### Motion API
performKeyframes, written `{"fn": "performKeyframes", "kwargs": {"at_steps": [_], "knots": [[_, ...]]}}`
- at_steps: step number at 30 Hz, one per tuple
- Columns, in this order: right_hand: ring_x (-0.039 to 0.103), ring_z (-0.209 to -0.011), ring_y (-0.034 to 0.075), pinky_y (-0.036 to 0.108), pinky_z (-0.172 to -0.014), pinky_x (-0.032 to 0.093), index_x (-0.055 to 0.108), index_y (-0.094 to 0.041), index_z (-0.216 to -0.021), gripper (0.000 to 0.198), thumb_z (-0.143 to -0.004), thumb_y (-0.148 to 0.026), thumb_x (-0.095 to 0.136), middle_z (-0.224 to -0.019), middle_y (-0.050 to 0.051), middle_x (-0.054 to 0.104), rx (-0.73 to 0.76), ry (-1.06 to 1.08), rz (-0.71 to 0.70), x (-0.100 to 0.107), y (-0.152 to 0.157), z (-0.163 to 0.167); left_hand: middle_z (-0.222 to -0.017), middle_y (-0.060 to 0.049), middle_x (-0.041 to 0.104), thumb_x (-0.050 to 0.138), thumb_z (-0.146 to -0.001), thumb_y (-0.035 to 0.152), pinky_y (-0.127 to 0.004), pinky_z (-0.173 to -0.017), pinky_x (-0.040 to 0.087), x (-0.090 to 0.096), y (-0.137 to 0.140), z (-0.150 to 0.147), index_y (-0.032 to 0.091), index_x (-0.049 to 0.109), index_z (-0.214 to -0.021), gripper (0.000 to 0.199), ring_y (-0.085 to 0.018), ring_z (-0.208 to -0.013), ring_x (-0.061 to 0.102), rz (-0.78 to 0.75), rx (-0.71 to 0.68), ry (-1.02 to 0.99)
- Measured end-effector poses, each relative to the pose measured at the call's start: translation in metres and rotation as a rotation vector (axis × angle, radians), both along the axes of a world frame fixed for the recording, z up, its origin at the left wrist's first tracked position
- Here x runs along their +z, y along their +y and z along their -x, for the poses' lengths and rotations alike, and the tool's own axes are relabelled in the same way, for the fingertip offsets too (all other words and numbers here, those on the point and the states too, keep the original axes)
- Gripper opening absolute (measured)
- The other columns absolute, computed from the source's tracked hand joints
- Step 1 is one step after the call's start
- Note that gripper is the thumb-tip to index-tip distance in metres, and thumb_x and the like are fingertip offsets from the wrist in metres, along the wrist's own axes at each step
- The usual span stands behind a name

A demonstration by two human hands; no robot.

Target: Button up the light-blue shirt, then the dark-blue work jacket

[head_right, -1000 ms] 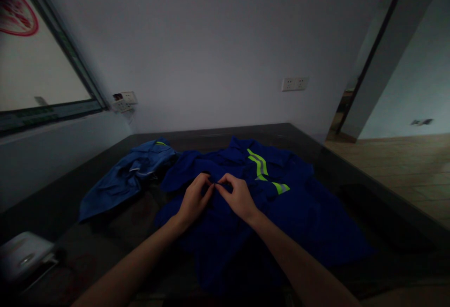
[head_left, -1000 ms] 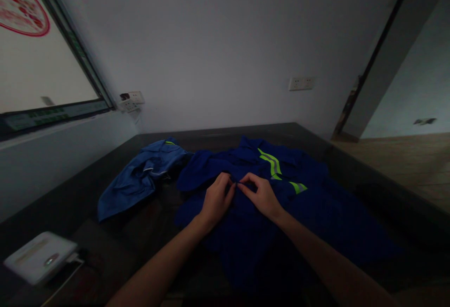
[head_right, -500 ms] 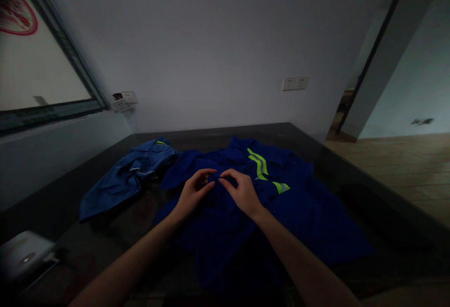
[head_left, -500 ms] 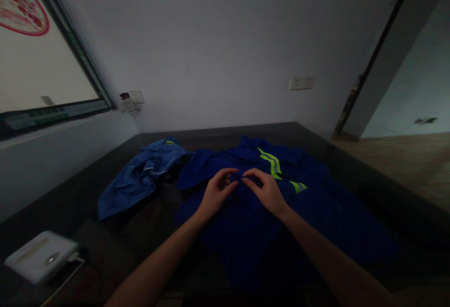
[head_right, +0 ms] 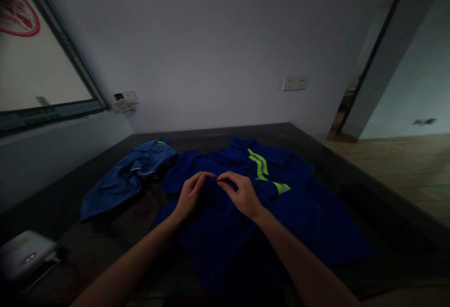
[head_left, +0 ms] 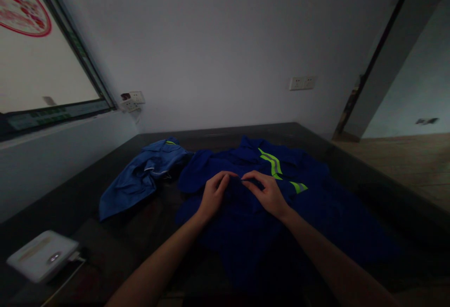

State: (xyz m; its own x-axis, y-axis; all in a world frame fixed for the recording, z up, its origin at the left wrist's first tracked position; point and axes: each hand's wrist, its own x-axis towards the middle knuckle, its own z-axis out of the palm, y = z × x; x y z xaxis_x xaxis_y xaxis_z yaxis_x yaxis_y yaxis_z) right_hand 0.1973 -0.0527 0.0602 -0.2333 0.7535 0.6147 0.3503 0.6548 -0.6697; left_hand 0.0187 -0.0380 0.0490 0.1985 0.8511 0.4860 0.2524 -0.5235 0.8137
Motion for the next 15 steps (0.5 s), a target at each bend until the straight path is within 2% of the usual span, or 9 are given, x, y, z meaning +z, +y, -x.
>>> {"fn": "performKeyframes", "kwargs": {"at_steps": [4,8,11,15], "knots": [[0.061,-0.075,0.016,0.027,-0.070,0.047,0.062,-0.021,-0.086,0.011,-0.085,-0.029,0.055,-0.081,0.001,0.066,0.008,0.017,0.092,0.000,0.002,0.000,-0.085,-0.002,0.062,0.055,-0.083,0.033,-0.029,-0.078,0.044,-0.001,0.006,0.003,0.019,0.059,-0.086,0.015,-0.018,-0.083,0.058,-0.037,0.164,0.003],[0.058,-0.066,0.014,0.024,-0.062,0.044,0.062,-0.020,-0.084,0.013,-0.084,-0.032,0.056,-0.073,-0.001,0.063,0.007,-0.041,0.158,0.003,0.006,-0.002,-0.080,0.000,0.057,0.059,-0.078,0.027,-0.033,-0.083,0.041,-0.004,0.022,0.015,0.020,0.051,-0.079,0.010,-0.019,-0.083,0.055,-0.183,0.356,0.197],[0.060,-0.069,0.017,0.026,-0.062,0.044,0.063,-0.021,-0.081,0.015,-0.080,-0.037,0.061,-0.074,0.000,0.066,-0.050,-0.134,0.157,0.011,0.002,-0.012,-0.075,0.001,0.052,0.052,-0.081,0.024,-0.031,-0.079,0.039,0.003,0.035,0.033,0.021,0.046,-0.075,0.009,-0.017,-0.077,0.052,-0.249,0.456,0.284],[0.064,-0.085,0.024,0.032,-0.073,0.048,0.065,-0.025,-0.092,0.030,-0.070,-0.045,0.070,-0.092,0.003,0.070,-0.182,-0.252,0.141,0.016,-0.019,-0.052,-0.066,0.005,0.041,0.055,-0.079,0.033,-0.024,-0.062,0.035,0.022,0.047,0.061,0.021,0.038,-0.071,0.022,-0.013,-0.062,0.042,-0.242,0.594,0.188]]}}
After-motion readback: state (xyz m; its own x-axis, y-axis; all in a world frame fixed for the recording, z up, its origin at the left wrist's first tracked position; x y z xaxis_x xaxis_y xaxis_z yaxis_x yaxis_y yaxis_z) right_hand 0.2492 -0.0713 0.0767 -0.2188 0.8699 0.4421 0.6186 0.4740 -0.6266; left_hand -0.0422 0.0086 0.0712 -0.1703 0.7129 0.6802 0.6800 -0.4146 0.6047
